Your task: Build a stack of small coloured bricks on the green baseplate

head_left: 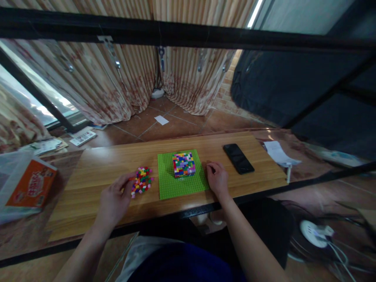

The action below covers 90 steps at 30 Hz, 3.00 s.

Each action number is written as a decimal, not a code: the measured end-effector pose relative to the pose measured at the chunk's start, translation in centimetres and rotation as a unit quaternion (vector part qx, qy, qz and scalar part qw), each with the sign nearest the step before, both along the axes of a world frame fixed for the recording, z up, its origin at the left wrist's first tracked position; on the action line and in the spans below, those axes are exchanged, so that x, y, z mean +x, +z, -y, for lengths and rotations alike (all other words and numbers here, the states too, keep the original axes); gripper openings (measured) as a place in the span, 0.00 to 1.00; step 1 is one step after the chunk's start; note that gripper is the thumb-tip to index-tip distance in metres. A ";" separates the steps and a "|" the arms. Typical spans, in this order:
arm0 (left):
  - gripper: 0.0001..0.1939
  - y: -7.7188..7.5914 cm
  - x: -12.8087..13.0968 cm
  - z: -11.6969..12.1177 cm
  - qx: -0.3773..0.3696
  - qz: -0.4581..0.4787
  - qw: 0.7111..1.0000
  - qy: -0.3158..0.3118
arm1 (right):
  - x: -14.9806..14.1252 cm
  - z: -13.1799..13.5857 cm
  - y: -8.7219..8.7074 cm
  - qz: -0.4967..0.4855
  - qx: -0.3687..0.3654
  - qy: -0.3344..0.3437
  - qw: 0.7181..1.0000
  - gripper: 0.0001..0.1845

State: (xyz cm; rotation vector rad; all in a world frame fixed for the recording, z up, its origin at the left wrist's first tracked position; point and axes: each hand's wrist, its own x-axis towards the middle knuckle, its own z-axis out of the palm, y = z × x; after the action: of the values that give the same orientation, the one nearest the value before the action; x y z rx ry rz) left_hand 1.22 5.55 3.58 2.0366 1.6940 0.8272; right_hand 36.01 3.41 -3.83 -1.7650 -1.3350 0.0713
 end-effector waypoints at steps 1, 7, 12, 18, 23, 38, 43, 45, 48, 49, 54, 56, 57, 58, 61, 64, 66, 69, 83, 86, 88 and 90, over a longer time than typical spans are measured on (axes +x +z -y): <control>0.15 0.3 1.1 0.3 0.004 0.013 0.999 -0.029 | 0.0 0.0 0.0 -0.001 0.001 0.000 1.000 0.13; 0.14 0.8 7.7 0.1 0.029 0.036 0.991 -0.122 | -0.1 -0.1 0.1 -0.007 -0.004 -0.008 1.000 0.13; 0.12 0.9 11.8 -1.5 0.074 0.037 0.983 -0.165 | -0.2 -0.2 0.3 -0.003 -0.009 -0.010 1.000 0.13; 0.09 -0.3 14.3 -2.5 0.107 0.029 0.978 -0.174 | -0.3 -0.2 0.4 0.000 -0.006 -0.008 1.000 0.13; 0.09 -1.4 15.0 -2.9 0.147 0.044 0.975 -0.158 | -0.3 -0.3 0.6 -0.003 -0.005 -0.008 1.000 0.12; 0.07 -2.6 16.4 -2.7 0.153 0.119 0.977 -0.089 | -0.3 -0.3 0.3 -0.017 -0.001 -0.014 1.000 0.12; 0.08 -2.7 15.9 -2.6 0.168 0.107 0.977 -0.080 | -0.3 -0.3 0.3 -0.015 0.004 -0.009 1.000 0.12; 0.09 -2.7 15.7 -2.5 0.181 0.090 0.975 -0.088 | -0.3 -0.3 0.3 -0.017 0.009 -0.008 1.000 0.12; 0.10 -2.5 15.4 -2.0 0.208 0.045 0.971 -0.104 | -0.3 -0.3 0.3 -0.016 0.008 -0.009 1.000 0.12; 0.11 -2.5 15.3 -1.7 0.216 0.027 0.970 -0.109 | -0.3 -0.3 0.3 -0.015 0.007 -0.008 1.000 0.12; 0.14 -2.3 15.0 -0.7 0.226 -0.047 0.964 -0.129 | -0.3 -0.2 0.4 -0.017 -0.005 -0.011 1.000 0.13; 0.14 -2.3 15.0 -0.6 0.228 -0.062 0.963 -0.129 | -0.3 -0.2 0.4 -0.017 -0.008 -0.013 1.000 0.12; 0.14 -2.3 15.1 -0.6 0.229 -0.069 0.962 -0.127 | -0.3 -0.2 0.4 -0.016 -0.009 -0.012 1.000 0.12; 0.14 -2.3 15.1 -0.6 0.231 -0.075 0.962 -0.125 | -0.3 -0.2 0.4 -0.015 -0.008 -0.011 1.000 0.12; 0.14 -2.3 15.2 -0.7 0.234 -0.094 0.960 -0.122 | -0.3 -0.2 0.5 -0.014 -0.004 -0.007 1.000 0.13; 0.14 -2.3 15.2 -0.7 0.234 -0.115 0.957 -0.126 | -0.3 -0.2 0.4 -0.012 -0.002 -0.005 1.000 0.12; 0.14 -2.2 15.3 -0.7 0.231 -0.131 0.954 -0.137 | -0.3 -0.1 0.3 -0.009 -0.005 -0.004 1.000 0.12; 0.15 -2.1 15.3 -0.7 0.221 -0.154 0.950 -0.159 | -0.3 -0.1 0.3 -0.007 -0.012 -0.006 1.000 0.13; 0.18 -1.4 10.2 -0.9 0.196 -0.060 0.972 -0.117 | -0.3 -0.1 0.4 -0.006 -0.008 -0.007 1.000 0.13; 0.16 -1.9 5.7 -1.1 0.169 -0.060 0.981 -0.067 | -0.2 -0.1 0.3 -0.008 -0.005 -0.004 1.000 0.13; 0.15 -2.2 2.5 -0.7 0.152 -0.054 0.986 -0.036 | -0.1 0.0 0.2 -0.010 -0.003 -0.002 1.000 0.13; 0.14 -2.7 -0.4 0.1 0.143 -0.055 0.988 0.002 | 0.0 0.0 0.0 -0.008 -0.004 0.002 1.000 0.13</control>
State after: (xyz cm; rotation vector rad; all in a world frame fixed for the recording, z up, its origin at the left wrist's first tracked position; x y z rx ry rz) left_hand 0.78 5.48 0.90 2.3050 1.7211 1.0289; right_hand 35.96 3.37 -3.78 -1.7654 -1.3281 0.0931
